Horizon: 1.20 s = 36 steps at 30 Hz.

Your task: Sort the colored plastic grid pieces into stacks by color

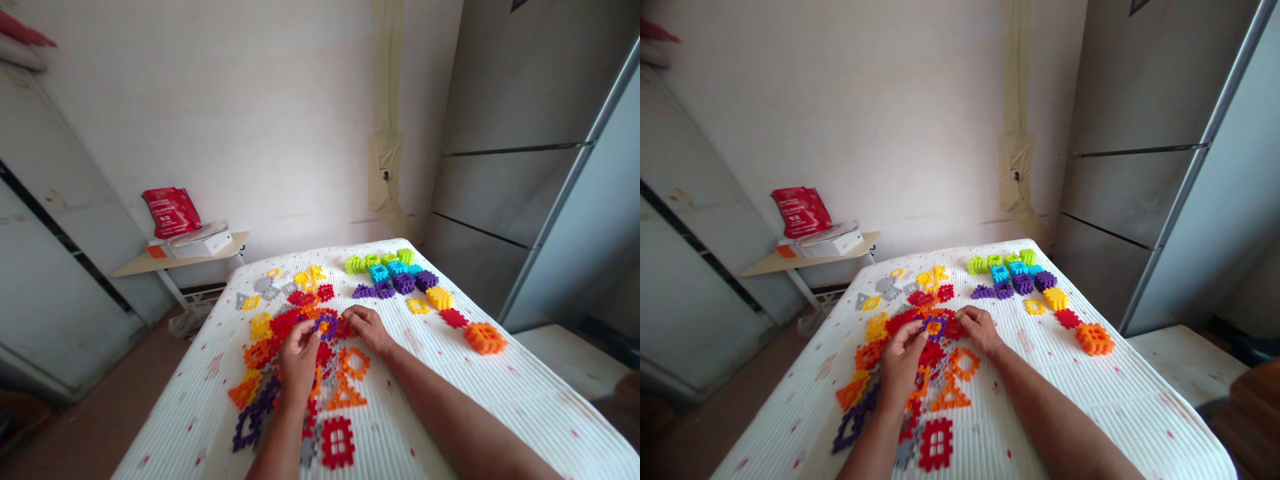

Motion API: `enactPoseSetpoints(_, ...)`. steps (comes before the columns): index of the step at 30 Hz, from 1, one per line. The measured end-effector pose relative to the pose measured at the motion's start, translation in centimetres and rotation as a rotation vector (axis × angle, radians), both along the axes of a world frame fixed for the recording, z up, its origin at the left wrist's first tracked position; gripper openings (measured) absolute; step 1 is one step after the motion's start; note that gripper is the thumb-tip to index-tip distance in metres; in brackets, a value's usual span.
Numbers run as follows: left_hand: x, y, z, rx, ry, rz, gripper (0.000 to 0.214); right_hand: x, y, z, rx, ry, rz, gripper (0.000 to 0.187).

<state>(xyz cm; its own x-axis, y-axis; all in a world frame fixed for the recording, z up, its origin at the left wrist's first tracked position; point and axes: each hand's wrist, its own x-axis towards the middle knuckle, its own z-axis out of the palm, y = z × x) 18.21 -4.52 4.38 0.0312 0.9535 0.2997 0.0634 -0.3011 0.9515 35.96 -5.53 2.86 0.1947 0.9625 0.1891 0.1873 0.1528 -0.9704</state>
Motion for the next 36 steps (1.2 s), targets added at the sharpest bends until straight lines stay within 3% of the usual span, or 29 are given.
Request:
enactPoseSetpoints(5,0.1,0.1,-0.5,0.238,0.218,-0.017,0.012,-0.4,-0.4,0.7,-0.043,0.112,0.204,0.042)
enactPoseSetpoints(10,0.3,0.4,-0.7,0.378,0.245,-0.060,0.011,0.4,-0.6,0.9,-0.093,0.183,0.320,0.034)
enactPoseSetpoints(18,0.5,0.3,-0.6,0.491,0.363,-0.053,0.018,1.0,0.0,0.8,-0.144,0.345,0.355,0.031)
enactPoseSetpoints(22,0.6,0.2,-0.7,0.517,0.366,-0.082,0.018,3.1,0.3,1.1,-0.052,0.324,0.242,0.026)
enactPoseSetpoints(25,0.5,0.2,-0.7,0.569,0.374,-0.048,0.016,5.9,0.2,1.8,-0.034,0.145,0.112,0.024)
enactPoseSetpoints(29,0.4,0.1,-0.5,0.629,0.388,-0.005,0.013,8.6,0.2,1.9,-0.039,-0.277,0.026,0.023)
enactPoseSetpoints(33,0.4,-0.1,-0.2,0.667,0.400,0.015,0.013,8.6,0.5,0.7,-0.003,-0.704,-0.002,0.029)
enactPoseSetpoints(36,0.3,-0.1,-0.1,0.669,0.405,0.018,0.012,7.8,0.5,0.6,0.091,-0.947,-0.127,0.032)
